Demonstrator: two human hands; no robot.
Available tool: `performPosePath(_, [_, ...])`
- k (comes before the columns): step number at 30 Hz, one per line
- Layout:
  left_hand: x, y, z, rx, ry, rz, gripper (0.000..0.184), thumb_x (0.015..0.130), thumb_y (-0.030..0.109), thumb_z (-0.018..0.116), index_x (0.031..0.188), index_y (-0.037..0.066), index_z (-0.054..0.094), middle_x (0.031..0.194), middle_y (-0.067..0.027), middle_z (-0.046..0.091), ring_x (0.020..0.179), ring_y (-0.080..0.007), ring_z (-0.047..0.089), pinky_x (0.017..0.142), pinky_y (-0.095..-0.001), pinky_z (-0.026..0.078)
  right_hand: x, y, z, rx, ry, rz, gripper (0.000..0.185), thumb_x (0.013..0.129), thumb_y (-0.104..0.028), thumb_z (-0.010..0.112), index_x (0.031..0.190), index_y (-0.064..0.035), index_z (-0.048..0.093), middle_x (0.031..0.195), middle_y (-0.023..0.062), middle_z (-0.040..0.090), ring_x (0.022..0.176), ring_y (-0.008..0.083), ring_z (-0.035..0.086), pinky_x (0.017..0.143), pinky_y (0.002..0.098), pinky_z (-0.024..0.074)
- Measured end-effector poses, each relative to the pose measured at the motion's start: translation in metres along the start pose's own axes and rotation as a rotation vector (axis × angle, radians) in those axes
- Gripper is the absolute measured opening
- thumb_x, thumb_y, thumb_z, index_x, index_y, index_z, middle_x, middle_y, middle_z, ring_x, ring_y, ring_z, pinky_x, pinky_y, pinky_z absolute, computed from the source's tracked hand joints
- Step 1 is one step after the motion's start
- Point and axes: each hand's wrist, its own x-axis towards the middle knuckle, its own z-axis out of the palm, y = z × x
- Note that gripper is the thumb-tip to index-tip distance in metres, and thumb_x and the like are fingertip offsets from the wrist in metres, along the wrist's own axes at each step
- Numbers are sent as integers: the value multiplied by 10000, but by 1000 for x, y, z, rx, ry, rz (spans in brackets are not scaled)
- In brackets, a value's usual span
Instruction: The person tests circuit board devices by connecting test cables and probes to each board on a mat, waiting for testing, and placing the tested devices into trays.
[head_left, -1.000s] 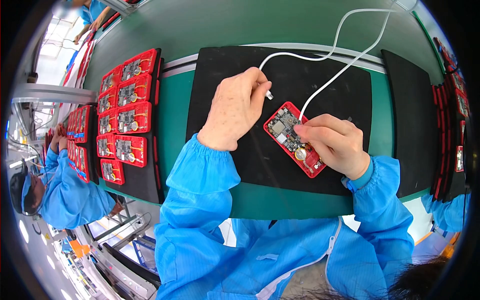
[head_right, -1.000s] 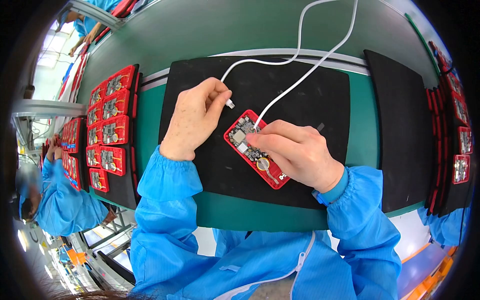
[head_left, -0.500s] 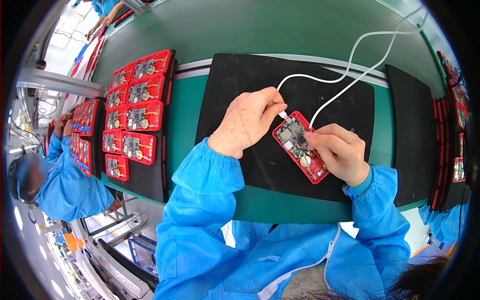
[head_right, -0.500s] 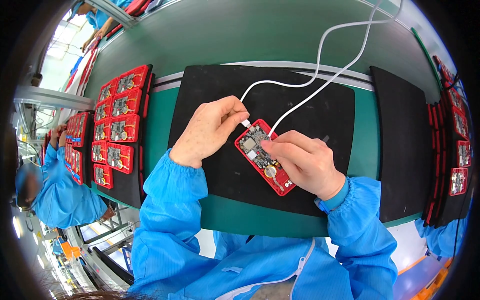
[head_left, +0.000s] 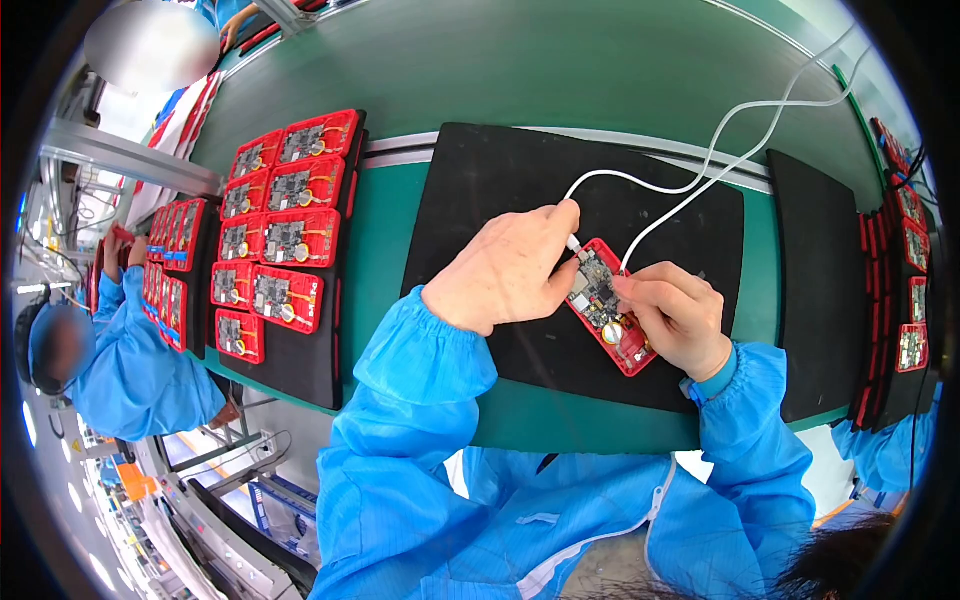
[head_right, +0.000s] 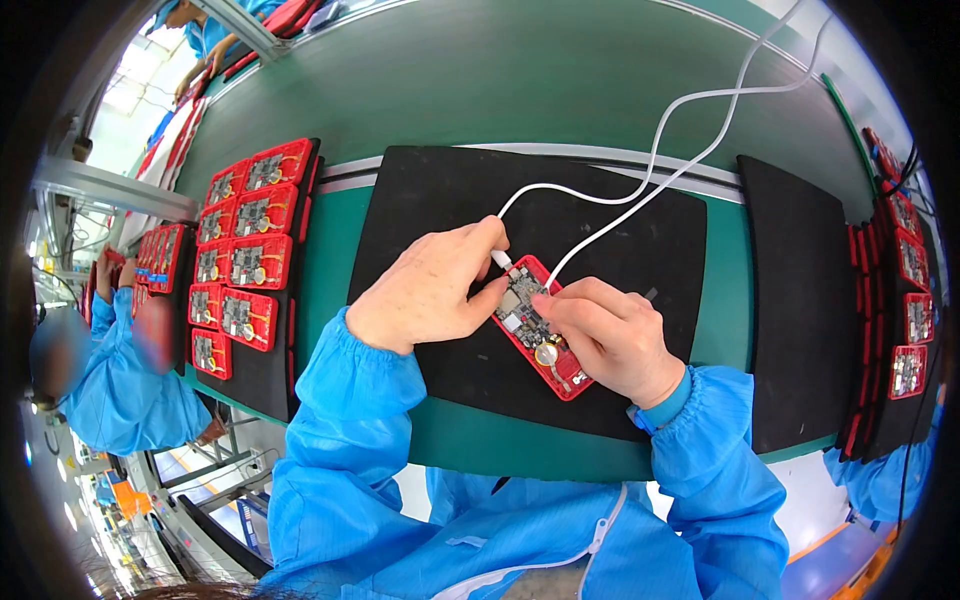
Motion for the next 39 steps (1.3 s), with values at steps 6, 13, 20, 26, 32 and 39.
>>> performPosePath(6, [-4, 12, 10, 160, 57, 24, 207, 782, 47, 606, 921, 3, 459, 772, -160, 532, 701, -367, 573, 605, -461, 462, -2, 0, 1, 1, -1, 5, 251, 731, 52, 692, 954, -63, 706, 810, 52, 636, 604, 161, 628, 494, 271, 511])
performPosePath(13, [-3, 10, 9, 130, 16, 3, 196, 776, 52, 603, 898, 12, 454, 757, -165, 522, 705, -383, 568, 611, -468, 472, -1, 0, 0, 18, 5, 9, 248, 735, 59, 682, 949, -64, 701, 811, 63, 633, 618, 191, 631, 500, 289, 510])
performPosePath(20, [0, 6, 11, 91, 41, 13, 186, 751, 58, 578, 896, -9, 482, 788, -218, 552, 734, -426, 581, 630, -495, 480, 4, 1, -5, 9, -30, -74, 265, 703, 67, 661, 943, -42, 690, 756, 94, 605, 618, 245, 618, 511, 339, 502])
performPosePath(26, [-5, -1, 21, 51, 71, 58, 230, 785, 70, 569, 955, -26, 448, 821, -227, 565, 753, -438, 591, 635, -503, 485, 0, -5, -4, 17, 13, -29, 185, 757, 26, 662, 923, -50, 694, 761, 103, 632, 627, 251, 638, 542, 324, 525])
performPosePath(32, [-8, 7, 12, 16, 80, 4, 356, 848, 169, 588, 1122, -13, 452, 803, -220, 613, 784, -423, 618, 662, -481, 491, 0, -11, -2, 67, 65, -18, 137, 788, 55, 641, 883, -24, 701, 720, 101, 647, 612, 192, 668, 535, 280, 531])
performPosePath(39, [-17, -13, -7, -111, 410, -339, 387, 994, 311, 438, 1325, 115, 408, 824, -233, 655, 828, -432, 634, 712, -516, 479, 0, -12, -3, 75, 57, -37, 132, 803, 70, 630, 887, -3, 701, 722, 95, 639, 615, 167, 670, 527, 251, 529])
